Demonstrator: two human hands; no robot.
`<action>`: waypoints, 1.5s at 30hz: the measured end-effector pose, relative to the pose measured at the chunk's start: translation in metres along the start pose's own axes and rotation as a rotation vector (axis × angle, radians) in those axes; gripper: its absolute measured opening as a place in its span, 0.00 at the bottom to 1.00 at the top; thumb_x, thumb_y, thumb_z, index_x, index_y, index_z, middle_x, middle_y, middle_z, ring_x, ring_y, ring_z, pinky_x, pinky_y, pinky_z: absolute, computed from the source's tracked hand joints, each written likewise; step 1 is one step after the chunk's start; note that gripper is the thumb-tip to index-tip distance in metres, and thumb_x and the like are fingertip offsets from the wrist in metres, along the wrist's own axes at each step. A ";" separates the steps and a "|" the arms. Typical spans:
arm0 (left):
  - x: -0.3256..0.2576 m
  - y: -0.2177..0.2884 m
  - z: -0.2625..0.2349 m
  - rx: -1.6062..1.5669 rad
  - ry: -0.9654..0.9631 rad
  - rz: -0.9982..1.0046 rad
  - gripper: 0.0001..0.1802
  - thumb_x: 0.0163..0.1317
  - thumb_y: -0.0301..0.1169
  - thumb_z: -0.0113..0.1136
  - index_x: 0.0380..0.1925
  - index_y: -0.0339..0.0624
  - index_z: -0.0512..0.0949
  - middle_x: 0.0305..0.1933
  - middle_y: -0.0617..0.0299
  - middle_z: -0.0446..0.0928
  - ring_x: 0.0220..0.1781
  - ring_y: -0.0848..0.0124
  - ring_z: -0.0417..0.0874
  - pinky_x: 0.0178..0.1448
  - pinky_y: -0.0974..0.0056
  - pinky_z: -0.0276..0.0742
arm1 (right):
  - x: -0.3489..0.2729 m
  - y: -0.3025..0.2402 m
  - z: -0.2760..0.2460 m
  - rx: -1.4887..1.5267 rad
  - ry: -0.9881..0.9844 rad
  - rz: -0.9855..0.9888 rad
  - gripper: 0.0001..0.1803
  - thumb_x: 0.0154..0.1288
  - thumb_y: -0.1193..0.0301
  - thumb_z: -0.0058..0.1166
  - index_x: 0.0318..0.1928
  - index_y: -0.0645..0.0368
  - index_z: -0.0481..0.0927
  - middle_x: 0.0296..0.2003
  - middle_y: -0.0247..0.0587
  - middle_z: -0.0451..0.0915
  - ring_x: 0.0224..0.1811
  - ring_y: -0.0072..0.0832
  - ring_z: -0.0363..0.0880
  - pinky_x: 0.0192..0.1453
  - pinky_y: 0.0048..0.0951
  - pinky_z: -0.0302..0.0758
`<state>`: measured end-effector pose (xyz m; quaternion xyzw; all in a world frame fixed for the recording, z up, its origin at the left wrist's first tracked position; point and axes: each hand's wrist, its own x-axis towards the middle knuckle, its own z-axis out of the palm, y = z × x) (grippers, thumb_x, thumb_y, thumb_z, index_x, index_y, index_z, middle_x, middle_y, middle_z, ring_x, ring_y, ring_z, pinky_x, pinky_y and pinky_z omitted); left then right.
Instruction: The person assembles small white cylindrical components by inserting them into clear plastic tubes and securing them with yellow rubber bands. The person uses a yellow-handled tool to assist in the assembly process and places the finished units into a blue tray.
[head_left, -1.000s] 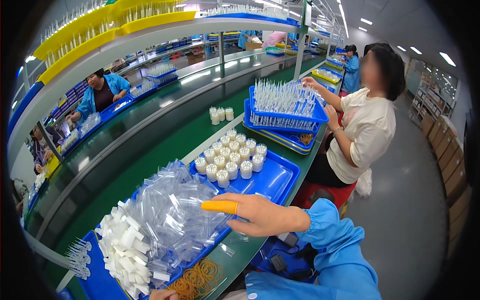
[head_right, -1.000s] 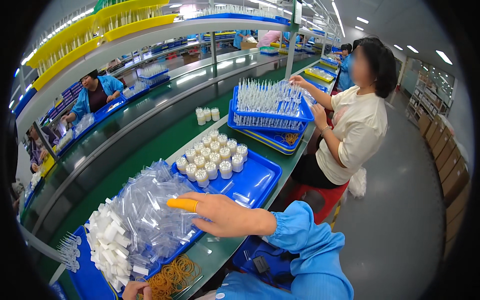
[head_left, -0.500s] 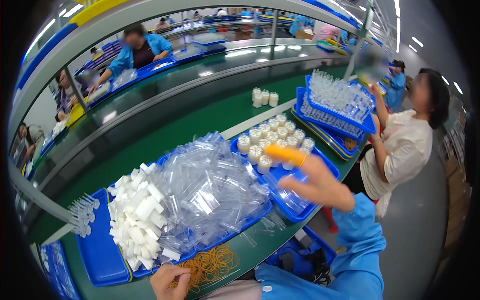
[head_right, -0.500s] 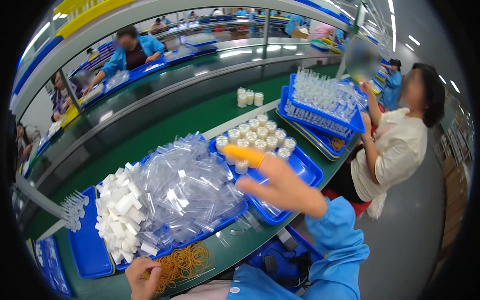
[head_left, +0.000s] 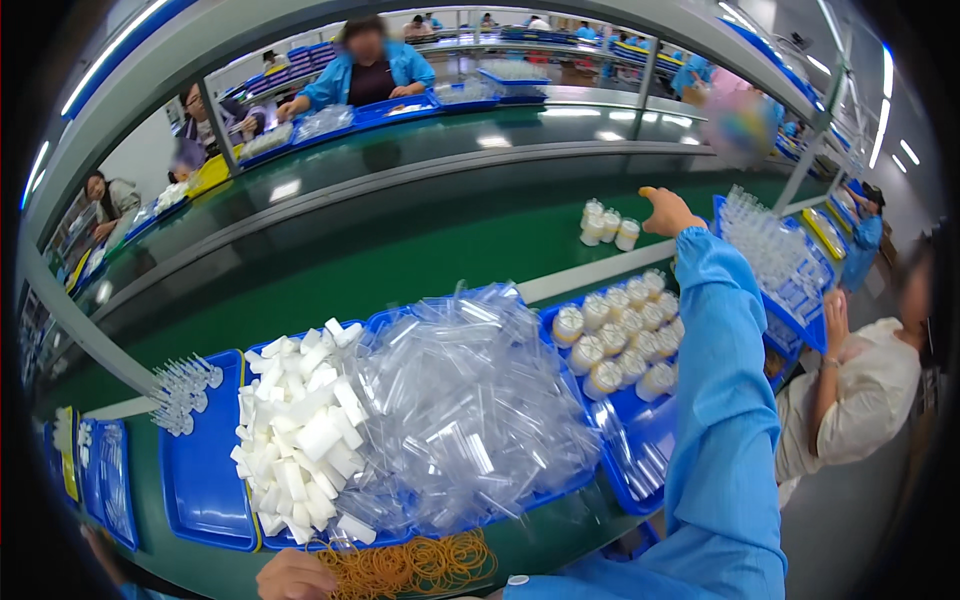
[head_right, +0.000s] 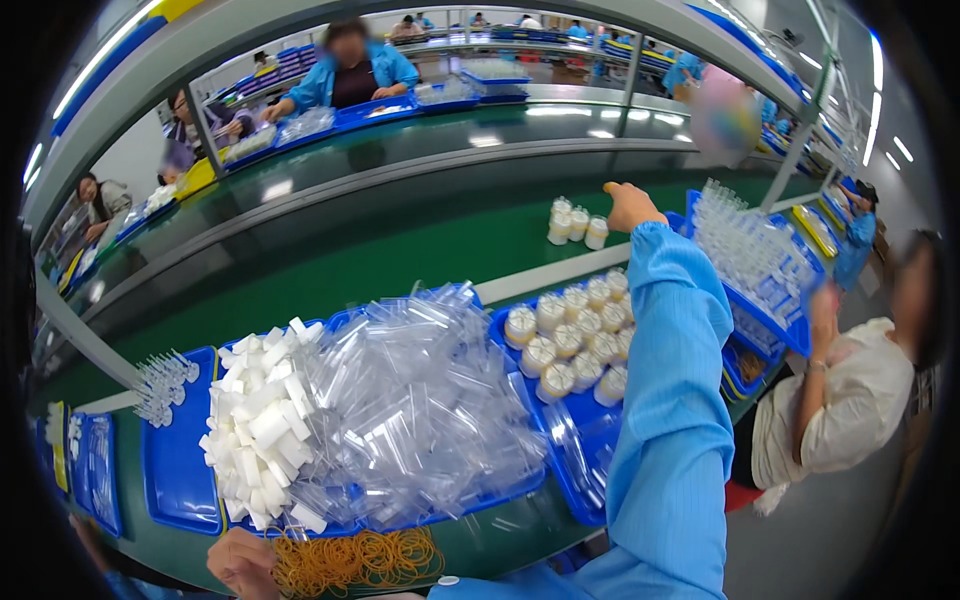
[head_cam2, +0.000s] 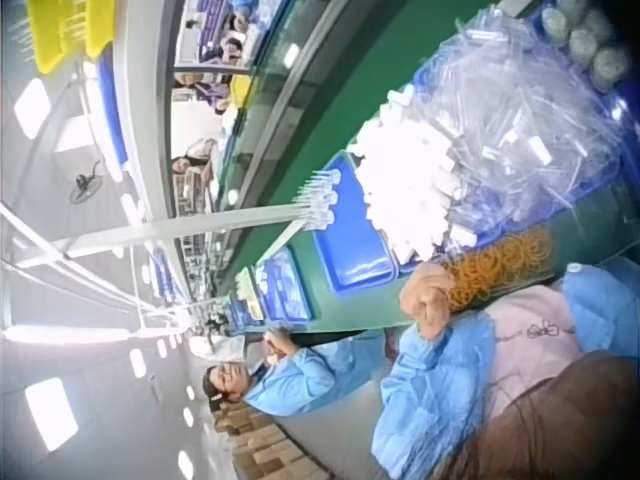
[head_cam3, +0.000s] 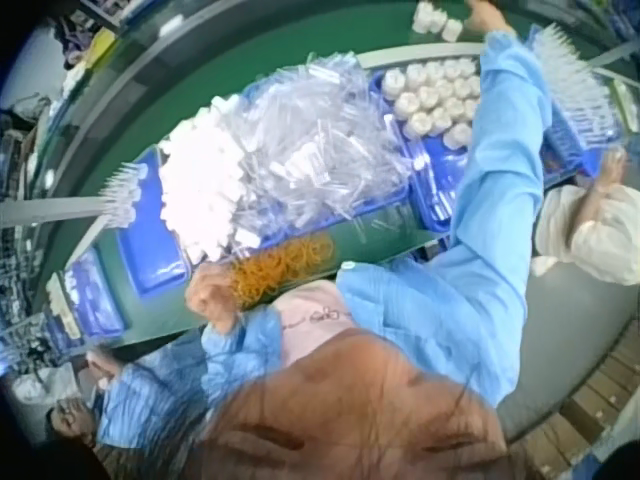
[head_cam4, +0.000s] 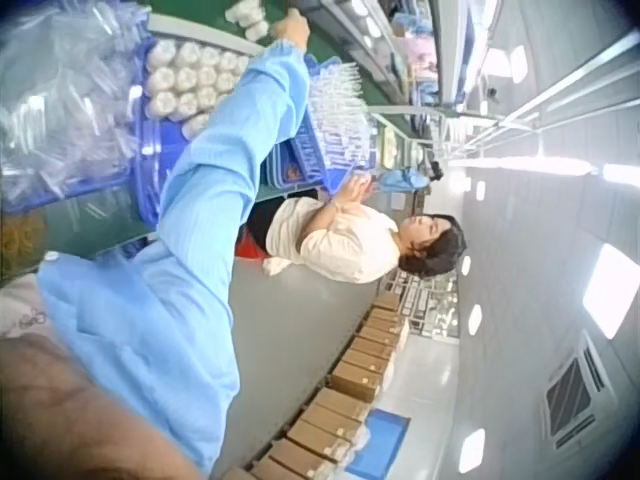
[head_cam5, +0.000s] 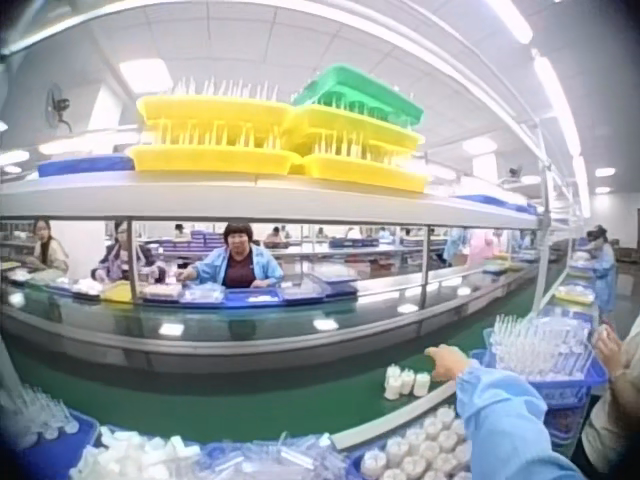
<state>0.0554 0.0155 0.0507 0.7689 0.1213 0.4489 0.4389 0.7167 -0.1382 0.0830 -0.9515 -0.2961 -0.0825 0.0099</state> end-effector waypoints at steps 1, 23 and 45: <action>0.002 -0.002 -0.001 -0.003 0.024 -0.013 0.29 0.68 0.46 0.48 0.16 0.32 0.75 0.22 0.50 0.76 0.24 0.61 0.76 0.28 0.62 0.70 | 0.013 -0.003 0.008 0.016 -0.044 0.046 0.42 0.43 0.71 0.65 0.63 0.50 0.66 0.56 0.46 0.72 0.61 0.43 0.69 0.63 0.40 0.69; -0.011 -0.011 -0.022 0.010 0.189 -0.193 0.31 0.74 0.45 0.26 0.15 0.42 0.66 0.17 0.60 0.64 0.20 0.71 0.65 0.29 0.69 0.64 | -0.063 -0.017 -0.138 0.390 -0.115 -0.189 0.26 0.56 0.71 0.59 0.57 0.54 0.73 0.45 0.38 0.78 0.40 0.25 0.79 0.34 0.28 0.79; 0.353 -0.155 0.394 0.662 -0.831 -0.166 0.52 0.48 0.63 0.60 0.56 0.24 0.63 0.55 0.38 0.72 0.55 0.52 0.77 0.44 0.55 0.81 | -0.320 0.030 -0.024 0.464 -0.040 -0.162 0.26 0.45 0.78 0.64 0.50 0.61 0.76 0.55 0.50 0.66 0.56 0.47 0.68 0.59 0.37 0.68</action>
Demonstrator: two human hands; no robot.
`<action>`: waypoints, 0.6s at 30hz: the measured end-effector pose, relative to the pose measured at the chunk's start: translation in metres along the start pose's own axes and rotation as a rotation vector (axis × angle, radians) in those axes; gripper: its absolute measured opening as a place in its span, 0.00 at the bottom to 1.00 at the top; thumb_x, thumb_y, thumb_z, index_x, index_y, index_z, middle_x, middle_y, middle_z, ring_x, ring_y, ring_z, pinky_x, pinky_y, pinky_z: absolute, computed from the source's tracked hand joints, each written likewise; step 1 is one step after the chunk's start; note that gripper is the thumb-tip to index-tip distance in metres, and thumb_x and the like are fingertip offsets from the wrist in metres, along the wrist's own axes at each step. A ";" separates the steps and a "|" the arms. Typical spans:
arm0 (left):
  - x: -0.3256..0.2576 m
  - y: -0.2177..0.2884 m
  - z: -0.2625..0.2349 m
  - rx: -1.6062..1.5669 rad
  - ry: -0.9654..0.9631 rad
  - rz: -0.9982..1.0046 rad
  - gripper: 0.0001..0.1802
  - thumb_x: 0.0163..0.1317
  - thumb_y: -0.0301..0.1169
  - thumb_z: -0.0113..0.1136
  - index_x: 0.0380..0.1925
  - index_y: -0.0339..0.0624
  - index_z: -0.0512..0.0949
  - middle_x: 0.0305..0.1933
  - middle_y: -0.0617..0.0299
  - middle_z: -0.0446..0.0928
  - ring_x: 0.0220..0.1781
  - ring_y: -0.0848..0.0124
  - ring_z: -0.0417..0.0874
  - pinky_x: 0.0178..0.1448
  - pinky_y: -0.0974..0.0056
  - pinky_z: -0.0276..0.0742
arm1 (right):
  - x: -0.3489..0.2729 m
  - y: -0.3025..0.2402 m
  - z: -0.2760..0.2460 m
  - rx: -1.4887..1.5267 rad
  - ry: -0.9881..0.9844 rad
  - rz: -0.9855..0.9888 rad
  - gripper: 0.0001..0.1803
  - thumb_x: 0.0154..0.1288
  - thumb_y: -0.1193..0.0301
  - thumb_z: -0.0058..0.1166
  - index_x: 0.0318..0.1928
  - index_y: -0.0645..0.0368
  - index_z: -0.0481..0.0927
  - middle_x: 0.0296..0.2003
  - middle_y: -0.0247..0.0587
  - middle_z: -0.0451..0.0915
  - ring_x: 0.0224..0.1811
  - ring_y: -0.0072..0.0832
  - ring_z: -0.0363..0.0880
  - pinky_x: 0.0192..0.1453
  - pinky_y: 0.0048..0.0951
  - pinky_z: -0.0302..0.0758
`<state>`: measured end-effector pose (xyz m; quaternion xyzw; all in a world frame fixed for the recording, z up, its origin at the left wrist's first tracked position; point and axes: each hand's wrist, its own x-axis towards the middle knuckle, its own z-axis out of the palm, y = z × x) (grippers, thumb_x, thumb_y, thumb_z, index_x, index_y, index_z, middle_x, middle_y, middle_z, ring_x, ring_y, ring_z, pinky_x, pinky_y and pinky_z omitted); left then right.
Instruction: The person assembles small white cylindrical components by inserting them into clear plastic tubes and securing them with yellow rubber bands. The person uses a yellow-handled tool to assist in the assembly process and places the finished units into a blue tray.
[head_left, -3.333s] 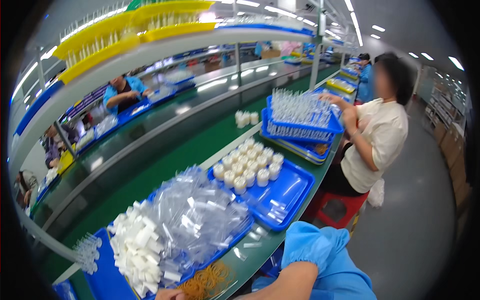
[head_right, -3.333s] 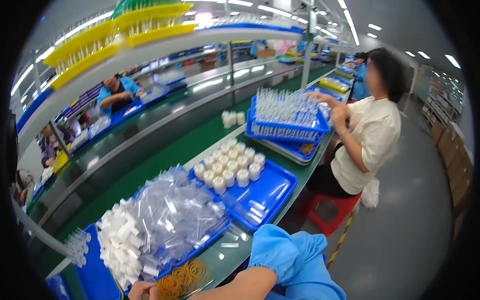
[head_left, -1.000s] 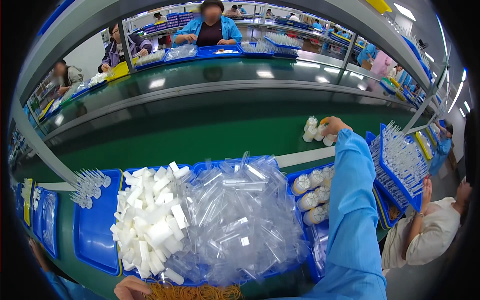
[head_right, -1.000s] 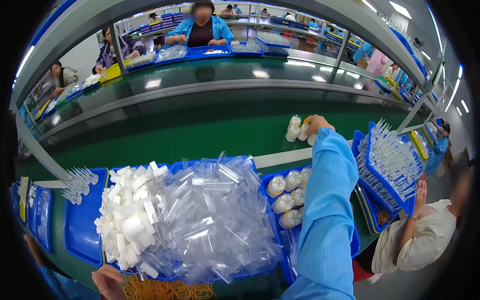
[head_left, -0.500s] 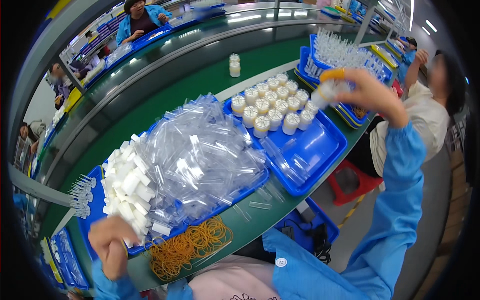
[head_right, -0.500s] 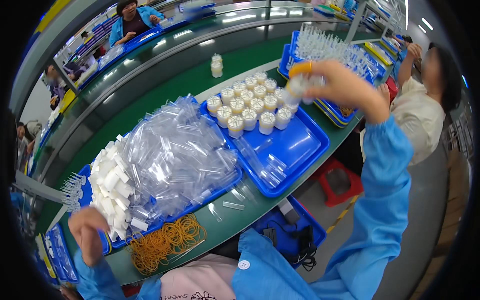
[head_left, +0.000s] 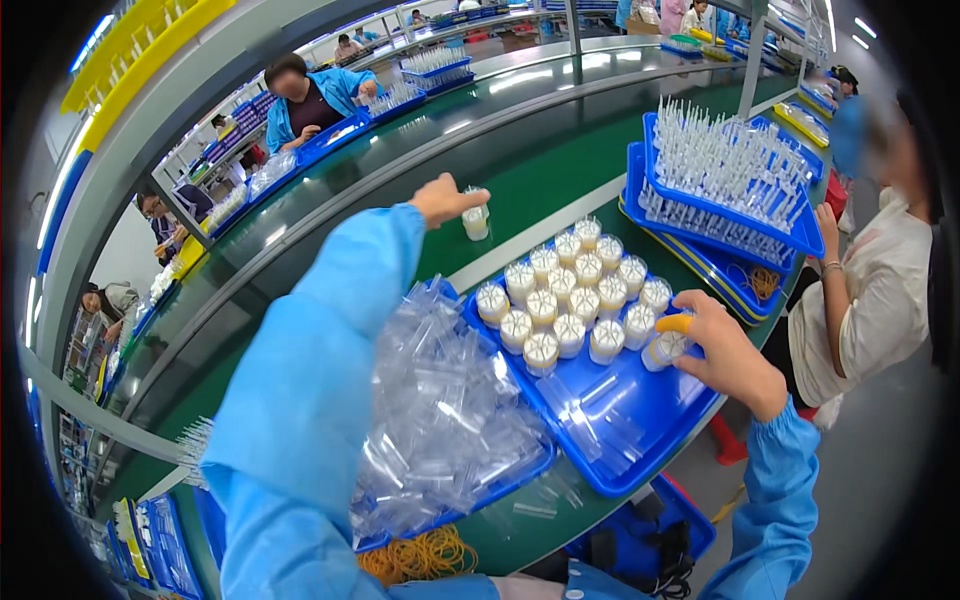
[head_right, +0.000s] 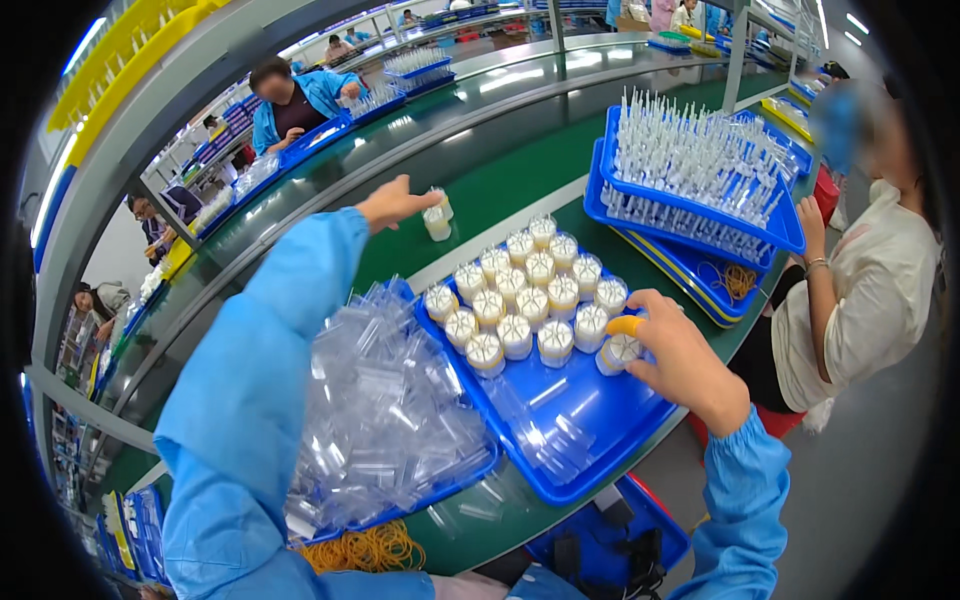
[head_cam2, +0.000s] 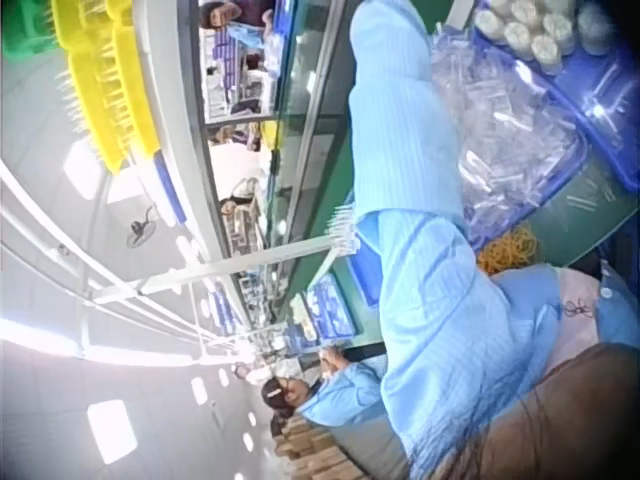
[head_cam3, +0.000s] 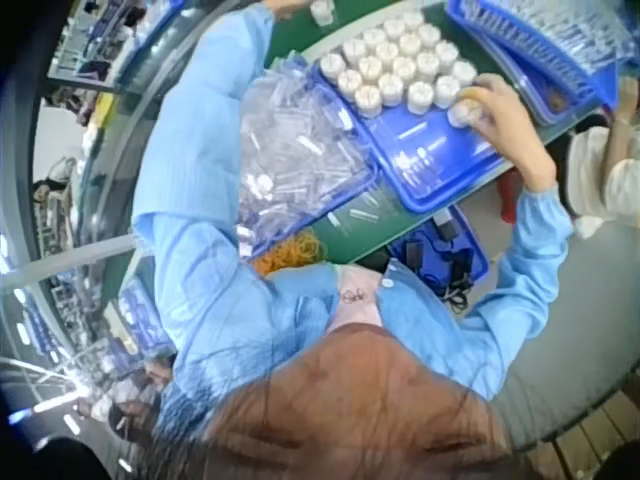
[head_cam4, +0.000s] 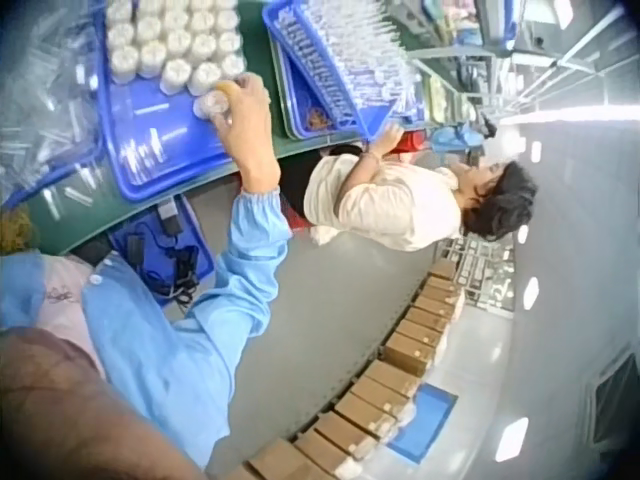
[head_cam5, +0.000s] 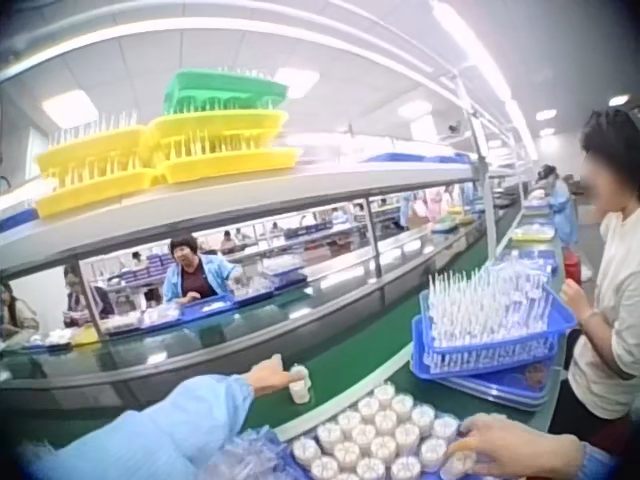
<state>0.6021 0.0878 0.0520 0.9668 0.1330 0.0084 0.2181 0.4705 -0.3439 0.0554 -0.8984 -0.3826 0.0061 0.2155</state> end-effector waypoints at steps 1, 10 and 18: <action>0.004 0.012 0.007 0.011 -0.024 -0.041 0.53 0.48 0.64 0.59 0.60 0.28 0.60 0.57 0.39 0.70 0.55 0.52 0.76 0.41 0.54 0.83 | -0.002 -0.001 0.000 0.019 0.063 0.033 0.28 0.45 0.77 0.64 0.51 0.61 0.75 0.56 0.51 0.65 0.57 0.47 0.67 0.61 0.37 0.67; 0.048 0.003 0.046 0.265 -0.026 -0.114 0.41 0.54 0.56 0.57 0.62 0.42 0.62 0.56 0.45 0.74 0.53 0.53 0.79 0.52 0.53 0.79 | -0.037 0.009 0.033 0.374 0.398 0.381 0.55 0.34 0.67 0.74 0.66 0.64 0.58 0.60 0.54 0.63 0.55 0.44 0.70 0.57 0.36 0.70; 0.037 -0.008 0.008 0.031 0.190 0.059 0.22 0.58 0.42 0.52 0.53 0.53 0.69 0.44 0.46 0.79 0.30 0.53 0.85 0.25 0.59 0.83 | -0.013 0.015 0.058 0.386 0.403 0.337 0.58 0.36 0.66 0.72 0.69 0.62 0.52 0.52 0.46 0.66 0.39 0.34 0.74 0.43 0.30 0.75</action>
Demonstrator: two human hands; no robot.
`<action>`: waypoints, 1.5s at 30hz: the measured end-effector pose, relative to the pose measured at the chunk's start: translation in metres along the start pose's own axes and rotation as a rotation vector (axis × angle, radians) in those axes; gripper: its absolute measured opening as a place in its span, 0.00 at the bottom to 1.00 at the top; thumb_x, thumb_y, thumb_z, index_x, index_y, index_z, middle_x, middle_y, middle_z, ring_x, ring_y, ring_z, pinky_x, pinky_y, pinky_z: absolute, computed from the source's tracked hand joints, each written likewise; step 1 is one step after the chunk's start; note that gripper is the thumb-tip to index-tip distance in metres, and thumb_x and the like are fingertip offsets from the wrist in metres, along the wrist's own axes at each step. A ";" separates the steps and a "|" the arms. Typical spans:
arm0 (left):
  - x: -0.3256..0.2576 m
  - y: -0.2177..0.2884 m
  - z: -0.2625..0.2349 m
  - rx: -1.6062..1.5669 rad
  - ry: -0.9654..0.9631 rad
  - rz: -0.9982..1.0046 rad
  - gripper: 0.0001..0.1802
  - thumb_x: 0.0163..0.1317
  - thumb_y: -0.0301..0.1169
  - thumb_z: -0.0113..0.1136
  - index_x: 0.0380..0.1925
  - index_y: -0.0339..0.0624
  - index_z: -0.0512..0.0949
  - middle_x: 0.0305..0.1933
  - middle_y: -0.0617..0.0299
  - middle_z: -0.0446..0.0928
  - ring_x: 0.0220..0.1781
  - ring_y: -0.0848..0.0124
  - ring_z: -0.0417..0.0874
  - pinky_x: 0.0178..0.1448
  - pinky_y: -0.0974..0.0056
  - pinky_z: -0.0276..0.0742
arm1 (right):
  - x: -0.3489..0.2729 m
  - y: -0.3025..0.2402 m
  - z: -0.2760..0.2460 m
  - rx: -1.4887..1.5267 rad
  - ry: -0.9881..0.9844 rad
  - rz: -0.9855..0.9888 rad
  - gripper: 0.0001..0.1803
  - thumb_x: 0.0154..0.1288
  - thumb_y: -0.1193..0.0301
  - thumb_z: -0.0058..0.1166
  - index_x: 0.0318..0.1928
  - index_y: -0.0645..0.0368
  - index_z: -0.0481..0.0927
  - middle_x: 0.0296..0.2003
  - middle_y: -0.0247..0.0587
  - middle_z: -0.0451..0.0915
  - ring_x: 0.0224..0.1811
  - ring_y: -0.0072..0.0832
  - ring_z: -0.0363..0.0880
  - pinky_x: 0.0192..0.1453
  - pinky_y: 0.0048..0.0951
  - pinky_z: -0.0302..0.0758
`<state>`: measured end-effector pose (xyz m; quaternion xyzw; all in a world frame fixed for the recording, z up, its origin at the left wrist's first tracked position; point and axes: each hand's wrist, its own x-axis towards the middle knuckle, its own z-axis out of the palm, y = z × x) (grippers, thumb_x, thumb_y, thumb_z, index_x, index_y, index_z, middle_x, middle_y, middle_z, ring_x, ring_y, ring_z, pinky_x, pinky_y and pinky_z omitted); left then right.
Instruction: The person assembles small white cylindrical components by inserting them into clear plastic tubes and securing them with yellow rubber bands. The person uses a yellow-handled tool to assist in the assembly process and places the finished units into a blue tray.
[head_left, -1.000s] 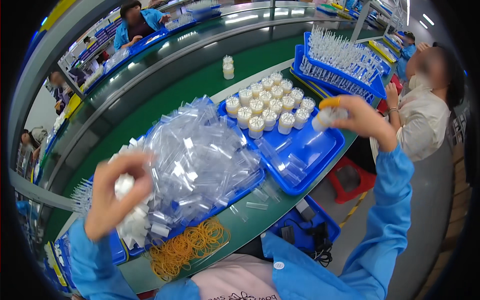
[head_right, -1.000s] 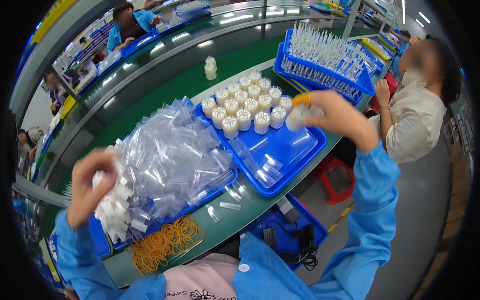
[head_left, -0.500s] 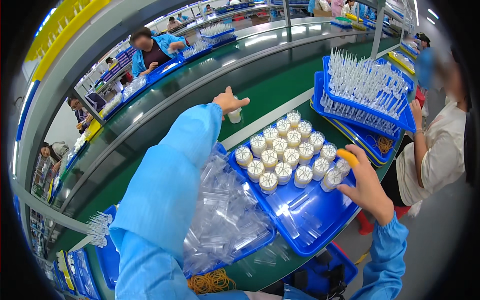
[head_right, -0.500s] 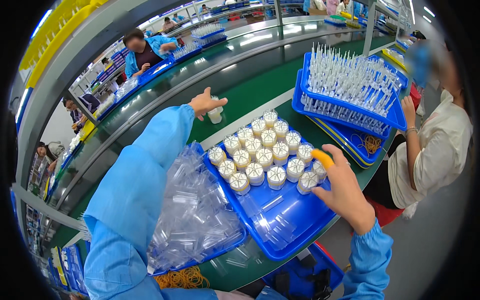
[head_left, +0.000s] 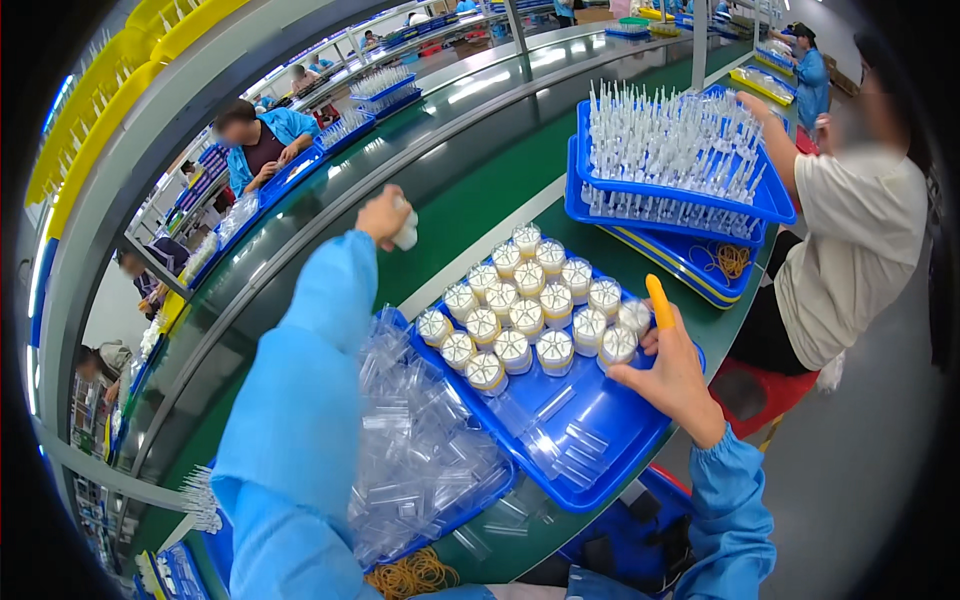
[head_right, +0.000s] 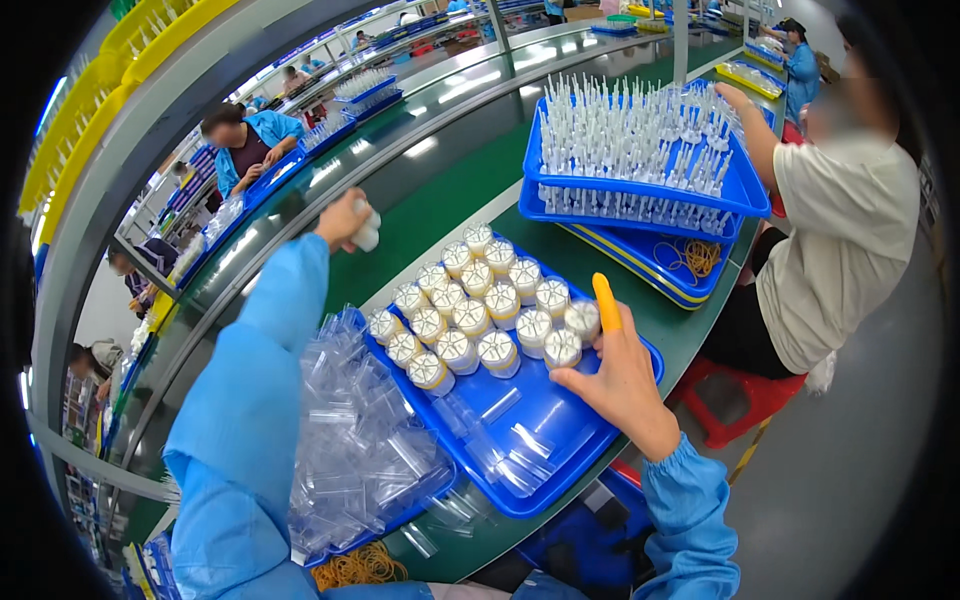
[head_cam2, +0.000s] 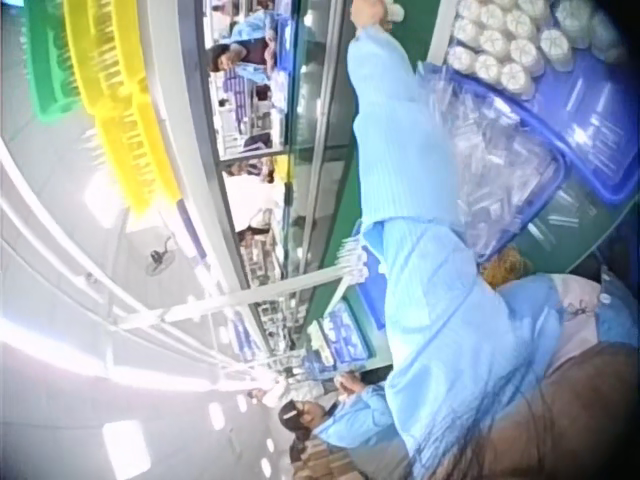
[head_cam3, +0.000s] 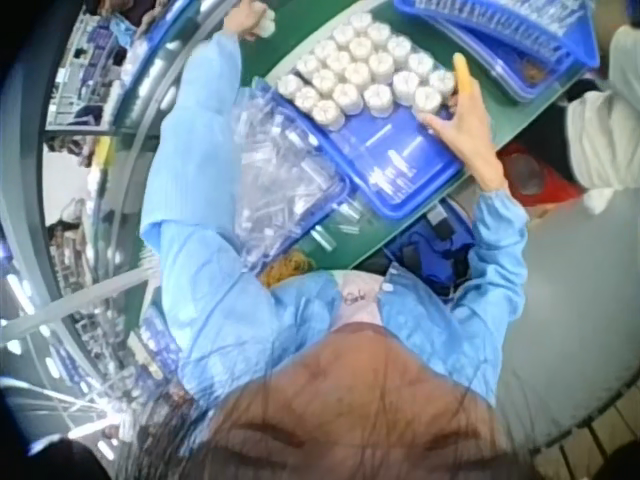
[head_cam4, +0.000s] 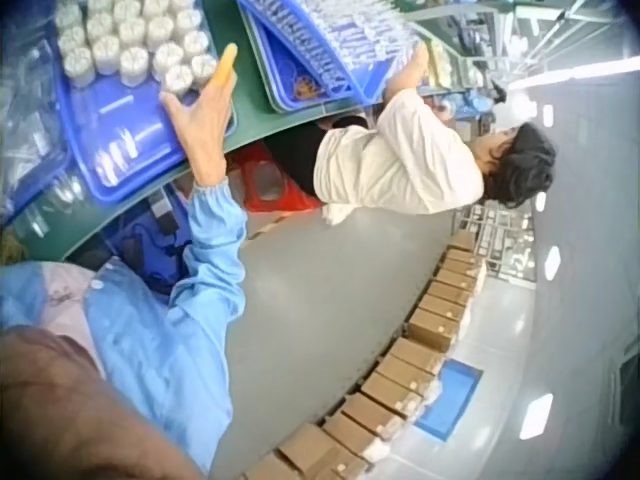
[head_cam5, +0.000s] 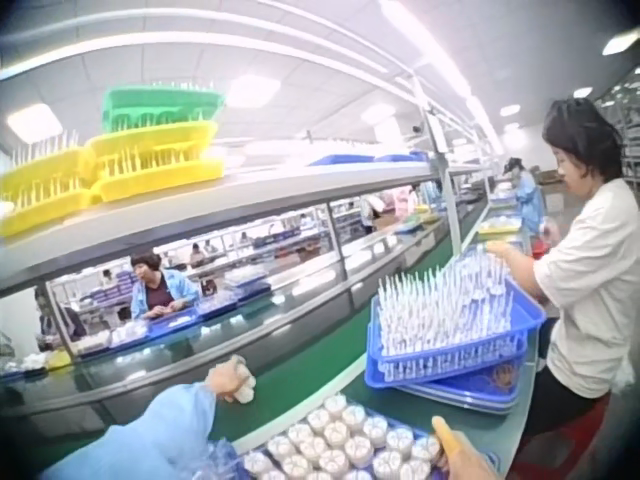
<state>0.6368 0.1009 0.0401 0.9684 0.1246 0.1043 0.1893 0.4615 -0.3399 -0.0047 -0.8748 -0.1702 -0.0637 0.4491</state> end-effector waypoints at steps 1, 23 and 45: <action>-0.003 0.024 -0.021 -0.074 -0.070 0.000 0.22 0.58 0.43 0.53 0.53 0.52 0.69 0.44 0.45 0.79 0.29 0.53 0.85 0.23 0.59 0.83 | 0.001 0.002 -0.001 0.015 0.006 -0.007 0.58 0.36 0.66 0.72 0.69 0.60 0.52 0.53 0.46 0.65 0.38 0.34 0.73 0.43 0.30 0.75; -0.282 0.216 0.033 0.208 -0.422 0.840 0.25 0.57 0.41 0.58 0.51 0.42 0.67 0.41 0.45 0.77 0.39 0.47 0.80 0.44 0.47 0.74 | -0.079 -0.006 -0.022 0.435 0.094 -0.018 0.42 0.52 0.79 0.61 0.68 0.55 0.58 0.54 0.42 0.66 0.37 0.20 0.73 0.41 0.22 0.73; -0.272 0.145 0.011 0.192 -0.070 0.964 0.24 0.39 0.31 0.72 0.37 0.44 0.72 0.39 0.54 0.70 0.45 0.55 0.73 0.47 0.56 0.70 | -0.065 -0.065 0.059 -0.404 -0.054 -0.367 0.06 0.58 0.75 0.49 0.28 0.63 0.80 0.34 0.47 0.78 0.39 0.42 0.76 0.38 0.41 0.73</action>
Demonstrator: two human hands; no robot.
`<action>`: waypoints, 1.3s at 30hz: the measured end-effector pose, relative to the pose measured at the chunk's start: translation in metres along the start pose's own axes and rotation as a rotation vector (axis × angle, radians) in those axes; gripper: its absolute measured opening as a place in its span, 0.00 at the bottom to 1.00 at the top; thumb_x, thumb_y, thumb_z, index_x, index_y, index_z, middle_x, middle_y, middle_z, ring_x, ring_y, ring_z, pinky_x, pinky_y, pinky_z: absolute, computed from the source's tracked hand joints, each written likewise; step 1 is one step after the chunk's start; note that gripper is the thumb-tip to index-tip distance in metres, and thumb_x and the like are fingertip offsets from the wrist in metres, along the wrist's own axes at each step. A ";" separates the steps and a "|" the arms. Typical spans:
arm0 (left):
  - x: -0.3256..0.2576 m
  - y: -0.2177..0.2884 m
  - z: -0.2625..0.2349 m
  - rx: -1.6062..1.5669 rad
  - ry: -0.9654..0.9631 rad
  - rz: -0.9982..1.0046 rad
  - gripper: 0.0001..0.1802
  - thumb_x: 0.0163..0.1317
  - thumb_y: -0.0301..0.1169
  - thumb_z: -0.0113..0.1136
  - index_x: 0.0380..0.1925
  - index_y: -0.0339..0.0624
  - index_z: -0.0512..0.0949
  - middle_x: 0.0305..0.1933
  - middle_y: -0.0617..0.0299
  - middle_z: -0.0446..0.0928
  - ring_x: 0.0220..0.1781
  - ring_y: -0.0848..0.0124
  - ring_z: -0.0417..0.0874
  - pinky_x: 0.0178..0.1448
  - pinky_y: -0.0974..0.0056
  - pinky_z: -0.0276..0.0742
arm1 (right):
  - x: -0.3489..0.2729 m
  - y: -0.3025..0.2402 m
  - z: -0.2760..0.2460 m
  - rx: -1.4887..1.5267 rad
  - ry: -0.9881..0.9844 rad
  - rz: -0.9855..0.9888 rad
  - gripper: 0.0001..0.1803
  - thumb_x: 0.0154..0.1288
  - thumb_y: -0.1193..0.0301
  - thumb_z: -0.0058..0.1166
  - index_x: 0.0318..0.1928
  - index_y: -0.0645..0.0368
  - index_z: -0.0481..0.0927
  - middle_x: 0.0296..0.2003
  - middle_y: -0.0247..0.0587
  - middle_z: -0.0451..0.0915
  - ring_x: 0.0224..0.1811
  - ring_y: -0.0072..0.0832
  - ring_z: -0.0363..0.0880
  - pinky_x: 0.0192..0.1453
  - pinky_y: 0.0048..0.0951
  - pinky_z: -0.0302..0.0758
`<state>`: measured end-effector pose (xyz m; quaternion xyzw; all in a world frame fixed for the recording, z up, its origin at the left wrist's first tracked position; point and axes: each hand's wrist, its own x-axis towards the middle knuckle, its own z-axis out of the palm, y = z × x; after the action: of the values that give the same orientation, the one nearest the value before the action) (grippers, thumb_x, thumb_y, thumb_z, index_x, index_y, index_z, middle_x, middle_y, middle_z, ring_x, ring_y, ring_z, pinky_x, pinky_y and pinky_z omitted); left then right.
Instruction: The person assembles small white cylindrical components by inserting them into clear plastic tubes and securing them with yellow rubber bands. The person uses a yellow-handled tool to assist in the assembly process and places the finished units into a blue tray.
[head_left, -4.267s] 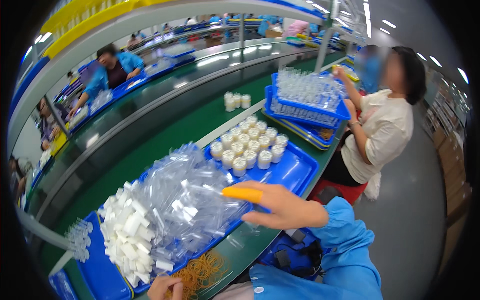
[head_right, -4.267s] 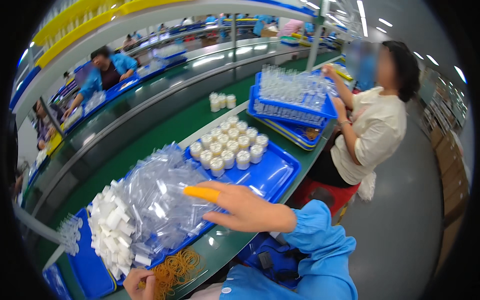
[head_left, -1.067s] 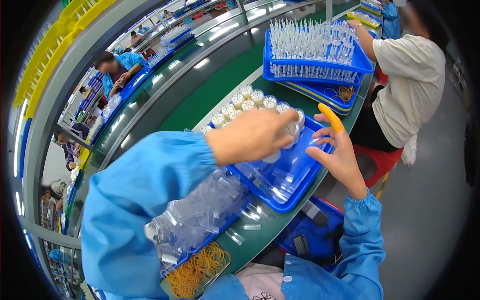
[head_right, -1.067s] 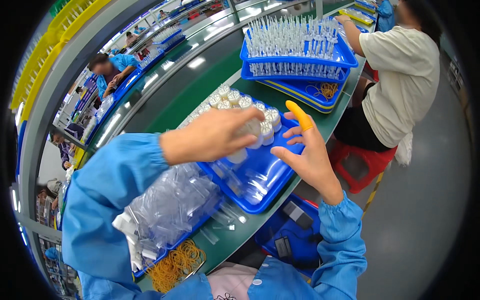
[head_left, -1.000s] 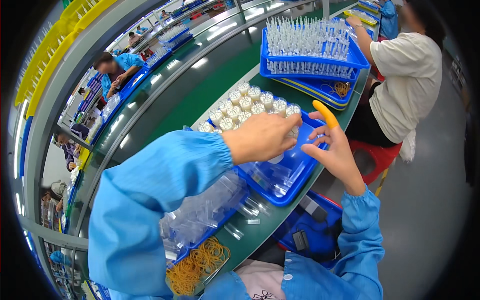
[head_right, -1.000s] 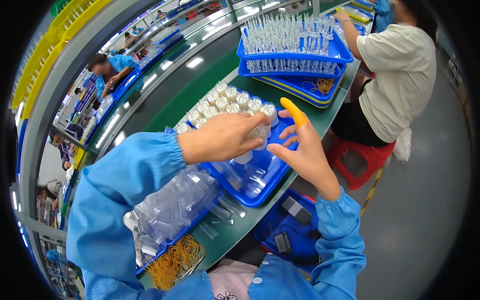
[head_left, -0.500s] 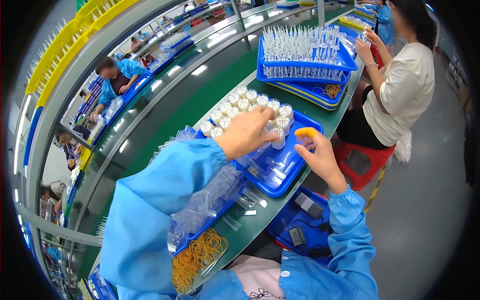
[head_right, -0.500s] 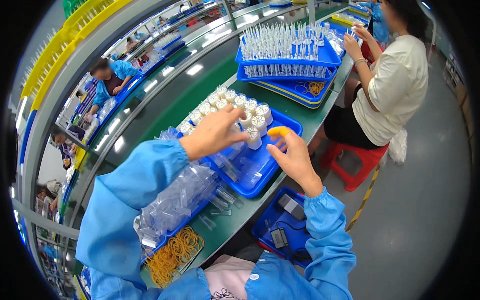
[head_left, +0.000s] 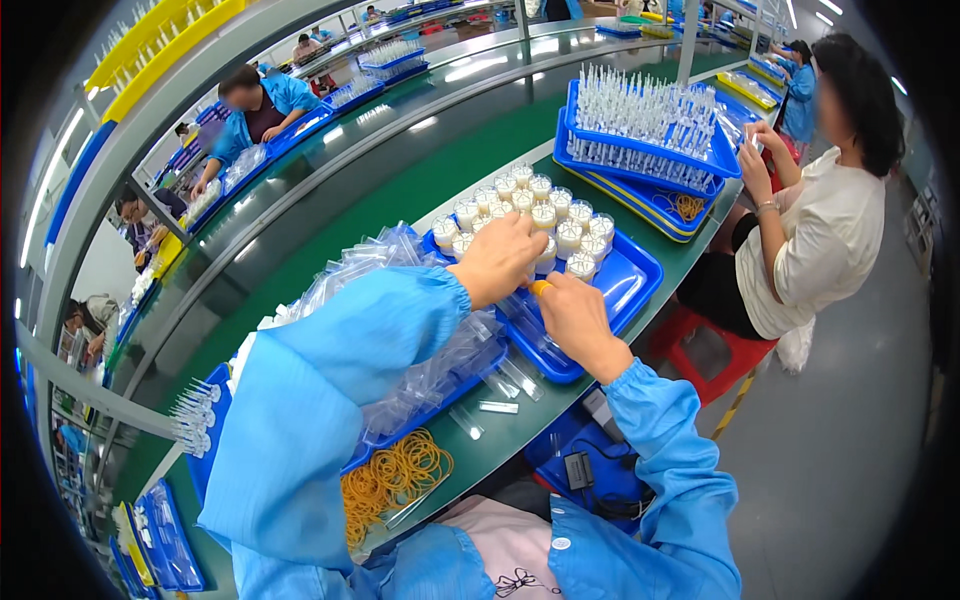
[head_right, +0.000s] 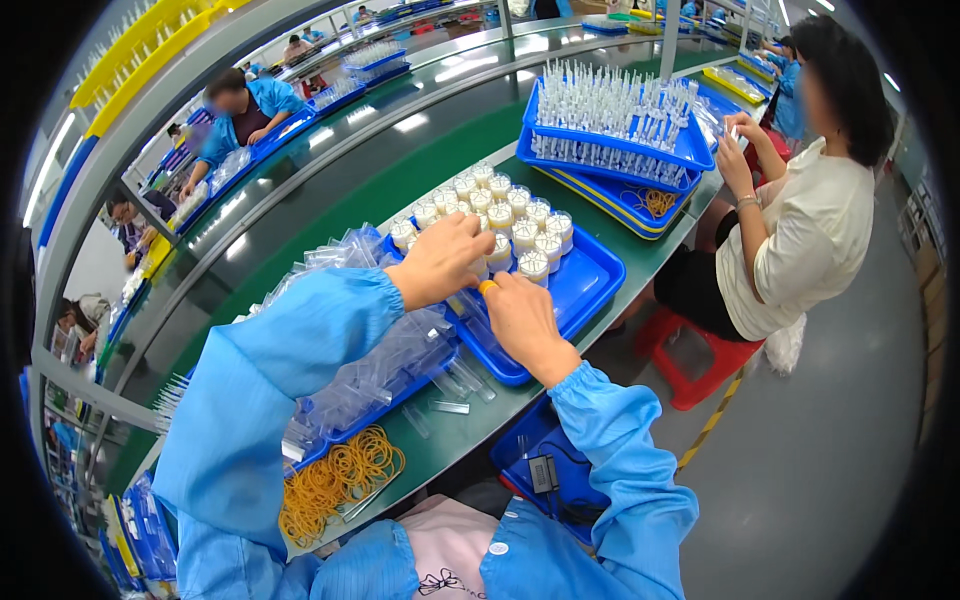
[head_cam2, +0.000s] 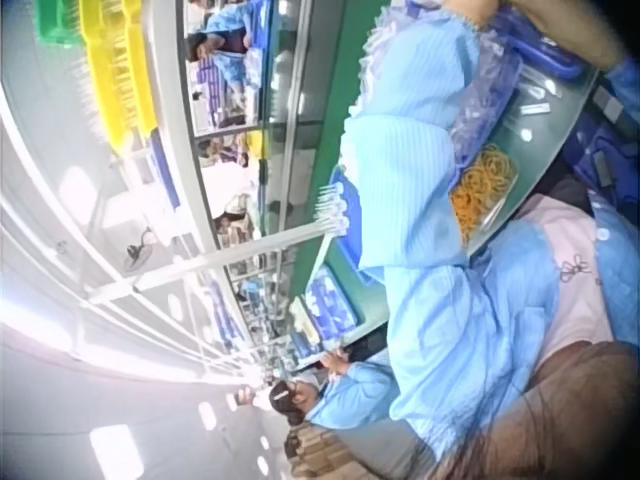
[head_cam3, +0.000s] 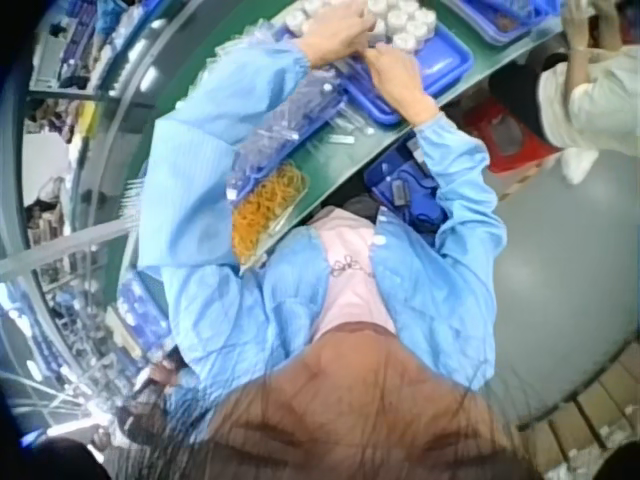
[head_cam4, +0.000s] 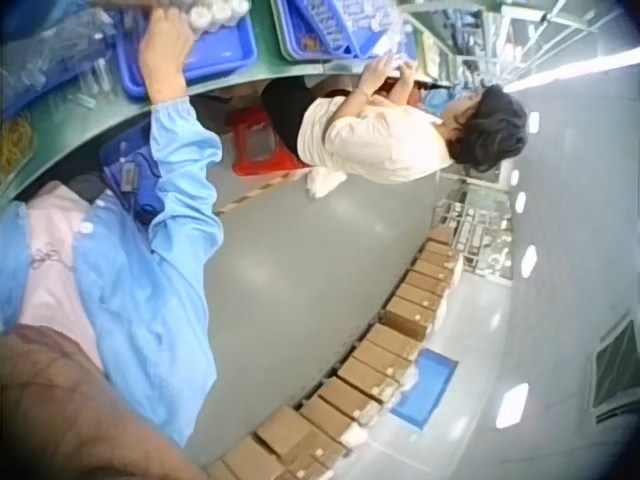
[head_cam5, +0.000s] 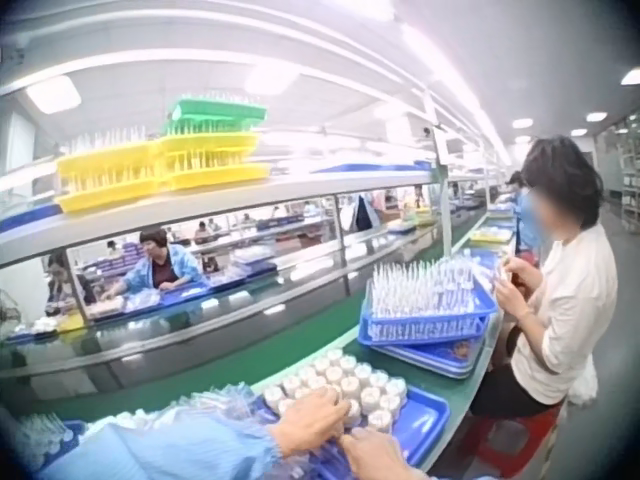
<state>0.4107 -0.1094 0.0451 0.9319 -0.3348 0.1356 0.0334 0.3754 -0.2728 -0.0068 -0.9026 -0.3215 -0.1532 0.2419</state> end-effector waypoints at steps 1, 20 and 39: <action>0.002 -0.001 0.002 0.058 0.005 0.046 0.23 0.39 0.31 0.72 0.37 0.44 0.72 0.39 0.54 0.69 0.45 0.55 0.72 0.47 0.56 0.70 | 0.000 0.000 0.004 -0.013 0.089 -0.094 0.07 0.58 0.76 0.49 0.27 0.63 0.79 0.34 0.46 0.77 0.39 0.43 0.76 0.39 0.41 0.73; -0.107 -0.024 -0.116 -0.156 0.118 -0.176 0.10 0.55 0.26 0.59 0.38 0.46 0.79 0.42 0.59 0.76 0.42 0.58 0.79 0.45 0.57 0.73 | -0.009 0.002 -0.003 0.192 -0.389 -0.045 0.22 0.64 0.59 0.48 0.53 0.59 0.74 0.47 0.49 0.74 0.52 0.46 0.72 0.55 0.44 0.68; -0.185 -0.041 -0.152 -0.223 0.119 -0.028 0.06 0.55 0.25 0.60 0.34 0.43 0.80 0.32 0.59 0.78 0.32 0.63 0.80 0.34 0.64 0.75 | -0.019 -0.035 0.015 0.170 -0.185 -0.009 0.22 0.61 0.60 0.54 0.55 0.53 0.74 0.40 0.47 0.74 0.45 0.44 0.73 0.49 0.39 0.70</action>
<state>0.2650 0.0589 0.1415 0.9173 -0.3322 0.1520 0.1587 0.3402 -0.2508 -0.0161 -0.8876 -0.3584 -0.0424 0.2863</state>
